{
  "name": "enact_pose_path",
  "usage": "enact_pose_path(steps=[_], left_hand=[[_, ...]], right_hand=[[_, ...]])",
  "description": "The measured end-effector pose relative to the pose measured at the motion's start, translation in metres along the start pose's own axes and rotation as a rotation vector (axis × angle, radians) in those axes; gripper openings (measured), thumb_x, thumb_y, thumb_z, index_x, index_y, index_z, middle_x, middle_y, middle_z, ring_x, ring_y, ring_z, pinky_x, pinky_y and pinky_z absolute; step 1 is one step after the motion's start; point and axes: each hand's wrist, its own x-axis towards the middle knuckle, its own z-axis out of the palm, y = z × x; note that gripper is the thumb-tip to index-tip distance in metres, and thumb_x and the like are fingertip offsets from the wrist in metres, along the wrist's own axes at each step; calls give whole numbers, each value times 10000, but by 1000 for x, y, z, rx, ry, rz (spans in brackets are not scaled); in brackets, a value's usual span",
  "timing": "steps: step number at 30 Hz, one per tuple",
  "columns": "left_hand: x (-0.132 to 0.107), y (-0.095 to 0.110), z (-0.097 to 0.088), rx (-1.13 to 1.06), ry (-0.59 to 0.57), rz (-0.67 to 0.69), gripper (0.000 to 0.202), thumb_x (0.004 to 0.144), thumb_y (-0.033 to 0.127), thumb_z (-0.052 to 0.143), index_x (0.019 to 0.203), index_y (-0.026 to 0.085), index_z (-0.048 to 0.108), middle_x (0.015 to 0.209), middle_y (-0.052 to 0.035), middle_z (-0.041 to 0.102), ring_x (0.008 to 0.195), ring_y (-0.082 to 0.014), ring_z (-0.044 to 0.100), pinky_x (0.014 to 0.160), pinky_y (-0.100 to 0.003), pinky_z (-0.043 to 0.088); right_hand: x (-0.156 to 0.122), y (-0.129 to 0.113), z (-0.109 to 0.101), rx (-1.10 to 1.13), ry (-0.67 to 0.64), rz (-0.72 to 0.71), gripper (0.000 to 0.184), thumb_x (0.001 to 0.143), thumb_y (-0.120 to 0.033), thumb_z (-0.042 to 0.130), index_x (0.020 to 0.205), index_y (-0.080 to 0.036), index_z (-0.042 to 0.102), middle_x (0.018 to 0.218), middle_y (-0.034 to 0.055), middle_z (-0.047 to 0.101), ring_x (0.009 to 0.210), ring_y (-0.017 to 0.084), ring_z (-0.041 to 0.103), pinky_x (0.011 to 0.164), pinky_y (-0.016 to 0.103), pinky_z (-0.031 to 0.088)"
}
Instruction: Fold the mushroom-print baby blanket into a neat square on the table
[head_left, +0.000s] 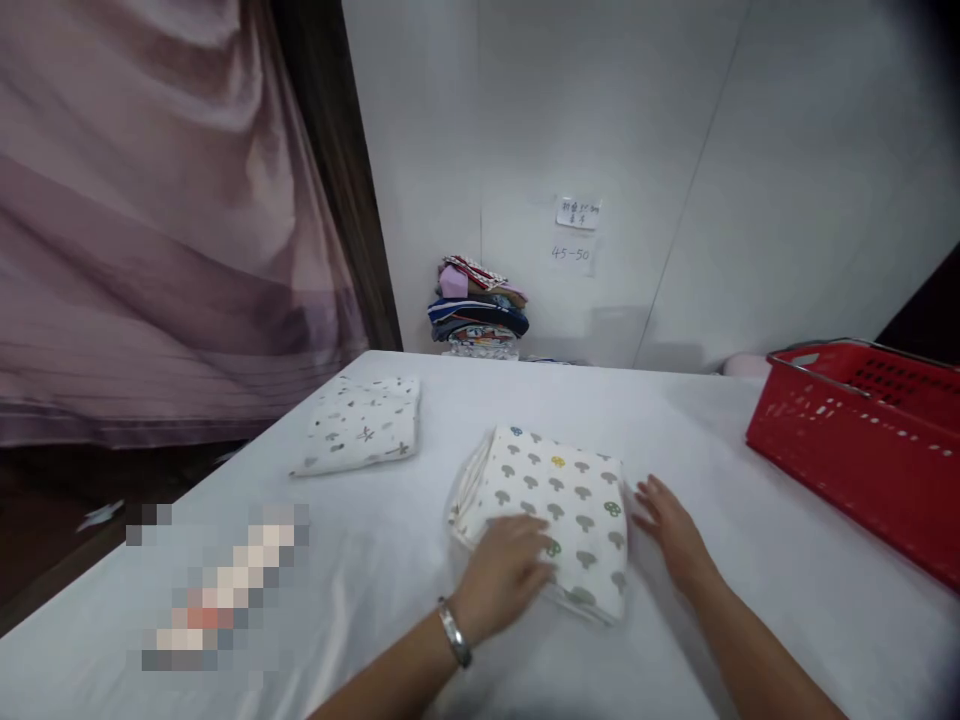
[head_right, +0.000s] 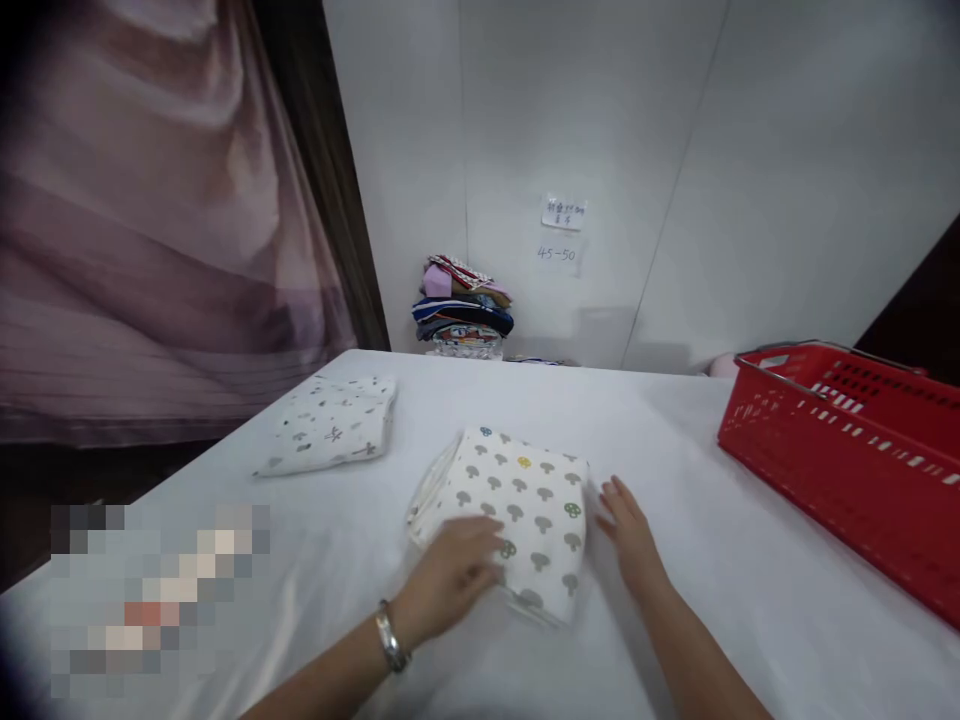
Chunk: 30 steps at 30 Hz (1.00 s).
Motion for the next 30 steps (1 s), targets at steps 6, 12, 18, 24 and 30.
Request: enact_pose_path(steps=[6, 12, 18, 24, 30], left_hand=[[-6, -71, -36, -77, 397, -676, 356, 765, 384, 524, 1056, 184, 573, 1112, -91, 596, 986, -224, 568, 851, -388, 458], [-13, -83, -25, -726, 483, -992, 409, 757, 412, 524, 1066, 144, 544, 997, -97, 633, 829, -173, 612, 618, -285, 526], [-20, -82, -18, -605, 480, -900, 310, 790, 364, 458, 989, 166, 589, 946, -65, 637, 854, -171, 600, 602, -256, 526], [-26, -84, -10, -291, 393, -750, 325, 798, 396, 437, 1016, 203, 582, 992, -50, 638, 885, -177, 606, 668, -282, 514], [-25, -79, -14, -74, 358, -638, 317, 815, 308, 411, 1065, 191, 568, 1053, -55, 615, 925, -172, 589, 817, -314, 472]], right_hand=[[-46, -29, 23, -390, -301, -357, 423, 808, -490, 461, 1111, -234, 609, 1197, 63, 566, 1122, 240, 490, 977, 413, 363], [-85, -30, 113, -824, -801, -651, 757, 786, -568, 461, 1396, -166, 261, 1461, 85, 167, 1339, 275, 122, 1079, 480, 108], [-74, -7, 157, -881, -678, -674, 568, 813, -420, 479, 1300, -131, 429, 1406, 146, 305, 1302, 315, 229, 1049, 501, 144], [-14, -39, 84, -62, -483, -207, 723, 820, -639, 196, 1228, -128, 504, 1163, 132, 583, 1058, 273, 546, 877, 444, 418], [38, -23, -42, 379, 59, -173, 577, 814, -538, 262, 1228, -211, 495, 1247, 94, 527, 1107, 255, 515, 851, 404, 455]])
